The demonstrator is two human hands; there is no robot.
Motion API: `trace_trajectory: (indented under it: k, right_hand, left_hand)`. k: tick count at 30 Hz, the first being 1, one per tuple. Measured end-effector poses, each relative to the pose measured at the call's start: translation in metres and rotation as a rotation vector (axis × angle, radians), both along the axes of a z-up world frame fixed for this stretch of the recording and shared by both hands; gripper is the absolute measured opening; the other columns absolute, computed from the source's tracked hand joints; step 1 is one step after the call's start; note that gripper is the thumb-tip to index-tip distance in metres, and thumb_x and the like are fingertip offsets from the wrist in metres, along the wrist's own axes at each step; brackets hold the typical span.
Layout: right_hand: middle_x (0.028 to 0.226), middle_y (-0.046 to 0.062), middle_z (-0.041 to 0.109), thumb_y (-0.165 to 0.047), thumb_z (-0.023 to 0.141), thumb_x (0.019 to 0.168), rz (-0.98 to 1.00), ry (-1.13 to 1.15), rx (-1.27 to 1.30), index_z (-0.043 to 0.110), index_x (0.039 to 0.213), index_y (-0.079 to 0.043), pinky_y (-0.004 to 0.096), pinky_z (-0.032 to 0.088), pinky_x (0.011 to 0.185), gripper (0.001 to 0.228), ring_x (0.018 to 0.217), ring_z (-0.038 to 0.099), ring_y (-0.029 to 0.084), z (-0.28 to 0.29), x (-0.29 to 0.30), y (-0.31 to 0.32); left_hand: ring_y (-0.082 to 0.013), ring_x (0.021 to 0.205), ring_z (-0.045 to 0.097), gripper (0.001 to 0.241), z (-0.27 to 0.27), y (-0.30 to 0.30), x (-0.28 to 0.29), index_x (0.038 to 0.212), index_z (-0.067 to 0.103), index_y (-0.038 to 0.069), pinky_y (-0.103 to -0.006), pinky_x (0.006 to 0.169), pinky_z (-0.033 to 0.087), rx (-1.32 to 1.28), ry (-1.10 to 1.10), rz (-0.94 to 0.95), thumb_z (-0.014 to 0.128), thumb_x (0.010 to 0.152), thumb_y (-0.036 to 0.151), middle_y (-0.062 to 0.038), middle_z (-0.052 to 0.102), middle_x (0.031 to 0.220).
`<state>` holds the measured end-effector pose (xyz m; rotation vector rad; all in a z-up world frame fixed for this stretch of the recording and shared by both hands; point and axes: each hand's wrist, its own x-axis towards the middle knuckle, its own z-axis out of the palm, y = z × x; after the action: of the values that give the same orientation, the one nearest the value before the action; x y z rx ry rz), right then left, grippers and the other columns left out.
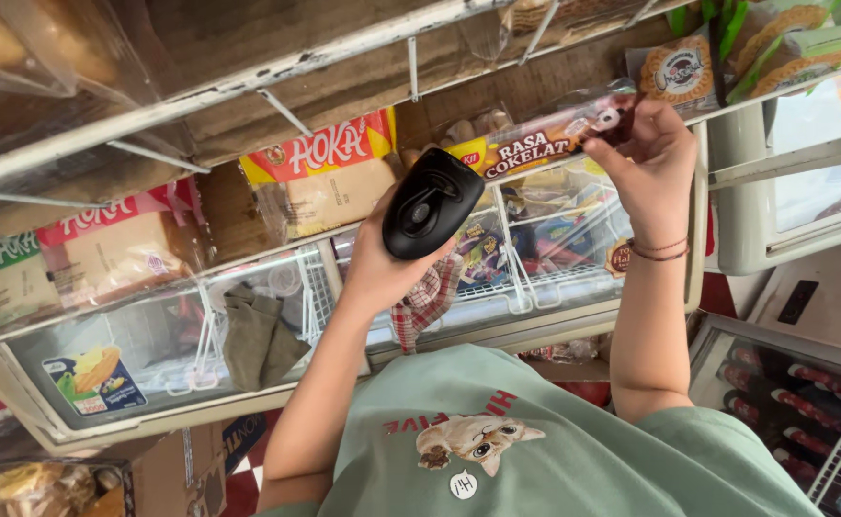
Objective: The person holds a handheld barcode scanner and scans several individually wrapped bread and snack items from a box, placing each one onto a wire shelf in a display case.
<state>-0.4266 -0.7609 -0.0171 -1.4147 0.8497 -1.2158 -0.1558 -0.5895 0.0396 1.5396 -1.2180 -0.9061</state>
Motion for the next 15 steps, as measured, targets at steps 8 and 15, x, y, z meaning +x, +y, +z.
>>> trace_trajectory:
  k: [8, 15]
  right_hand:
    - [0.105, 0.009, 0.072, 0.009, 0.078, 0.093, 0.212, -0.328, 0.191, 0.066, 0.125, 0.001, 0.026, 0.058, 0.078, 0.035, 0.091, 0.07, 0.015, -0.004, -0.017, 0.013]
    - [0.101, 0.01, 0.074, 0.005, 0.079, 0.094, 0.227, -0.285, 0.228, 0.069, 0.113, 0.003, 0.028, 0.059, 0.079, 0.022, 0.086, 0.071, 0.015, -0.024, -0.017, 0.031]
  left_hand:
    - [-0.0253, 0.12, 0.068, 0.073, 0.004, 0.015, 0.002, 0.14, 0.056, -0.001, -0.0335, 0.108, 0.051, -0.206, -0.098, -0.077, 0.09, 0.078, 0.016, -0.015, 0.068, 0.131]
    - [-0.0156, 0.114, 0.064, 0.079, -0.015, 0.045, 0.019, 0.142, 0.052, 0.001, -0.03, 0.104, 0.05, -0.14, 0.109, -0.073, 0.089, 0.074, 0.017, -0.009, 0.069, 0.126]
